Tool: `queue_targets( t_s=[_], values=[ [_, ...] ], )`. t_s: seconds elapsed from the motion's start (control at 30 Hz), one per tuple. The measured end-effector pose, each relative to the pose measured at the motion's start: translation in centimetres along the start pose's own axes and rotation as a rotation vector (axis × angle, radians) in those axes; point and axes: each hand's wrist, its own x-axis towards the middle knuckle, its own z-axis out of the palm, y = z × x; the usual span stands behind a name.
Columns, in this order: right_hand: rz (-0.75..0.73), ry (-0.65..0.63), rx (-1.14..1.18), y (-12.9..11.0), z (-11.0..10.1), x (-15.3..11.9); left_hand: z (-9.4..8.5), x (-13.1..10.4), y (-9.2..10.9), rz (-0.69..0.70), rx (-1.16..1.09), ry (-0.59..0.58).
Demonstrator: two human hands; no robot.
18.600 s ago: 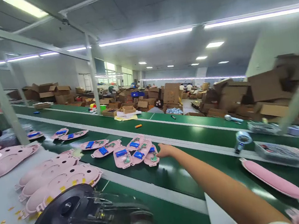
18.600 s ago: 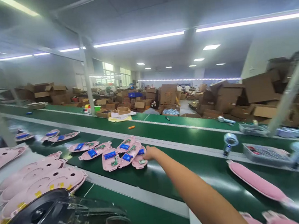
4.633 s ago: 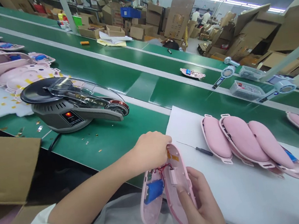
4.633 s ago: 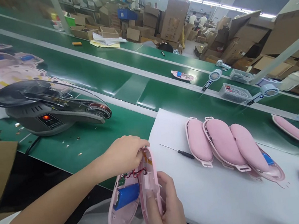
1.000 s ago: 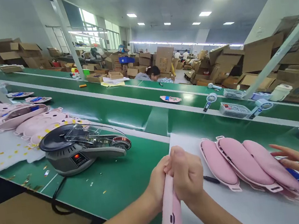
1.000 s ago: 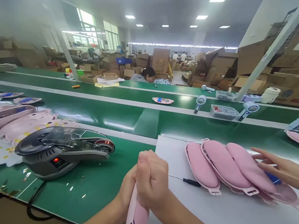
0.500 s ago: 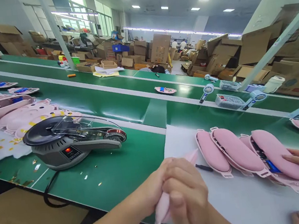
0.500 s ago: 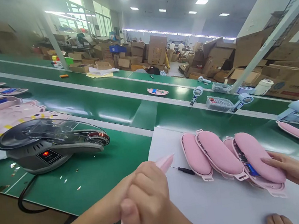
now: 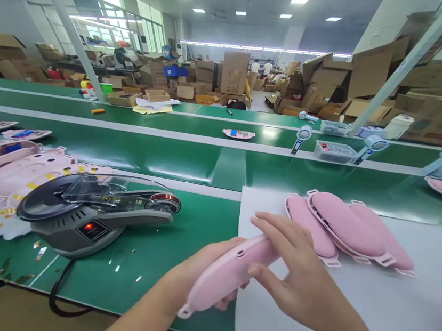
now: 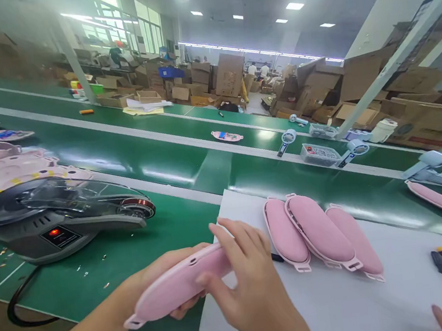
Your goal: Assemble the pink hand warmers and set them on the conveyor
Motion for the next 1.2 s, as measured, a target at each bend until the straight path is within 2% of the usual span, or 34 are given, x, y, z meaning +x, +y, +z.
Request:
queue_targets(
  t_s=[0.03,0.07,0.17,0.2,0.27,0.33,0.47,0.57,0.67,0.73,0.9,1.07,1.2],
  values=[
    [0.051,-0.051,0.029,0.5,-0.2,-0.9,-0.6,-0.7,0.5,-0.022,0.071,-0.011],
    [0.095,-0.068,0.068,0.9,-0.2,-1.8,-1.0,-1.4,0.8,0.019,0.194,0.007],
    [0.188,0.053,0.113,1.4,1.2,-4.8,-1.4,-2.9,1.1,0.220,0.657,0.208],
    [0.223,0.095,0.079,1.3,1.9,-5.7,-1.3,-3.2,0.7,0.269,0.783,0.283],
    [0.293,0.151,0.001,0.9,3.2,-7.0,-0.6,-3.2,-0.8,0.346,0.948,0.359],
    [0.344,0.162,-0.074,0.4,4.0,-7.7,0.2,-2.6,-2.9,0.480,1.115,0.538],
    [0.326,0.083,-0.099,-0.1,4.4,-7.5,1.4,-0.6,-6.5,0.767,1.275,0.943],
    [0.275,0.101,-0.119,0.1,5.0,-6.9,1.8,0.6,-7.3,0.922,1.271,1.082],
    [0.287,0.226,-0.153,0.1,5.9,-6.4,2.1,1.5,-6.9,0.981,1.189,1.163],
    [0.312,0.266,-0.149,0.2,6.3,-6.1,2.3,1.8,-6.5,0.977,1.139,1.190],
    [0.354,0.145,-0.130,0.4,5.7,-5.4,2.2,1.5,-5.9,0.917,1.143,1.123],
    [0.253,0.018,-0.147,0.3,4.9,-5.4,1.8,0.7,-6.4,0.873,1.247,1.062],
    [0.218,0.020,-0.175,0.0,4.9,-5.6,1.7,0.6,-7.1,0.877,1.299,1.094]
  ],
)
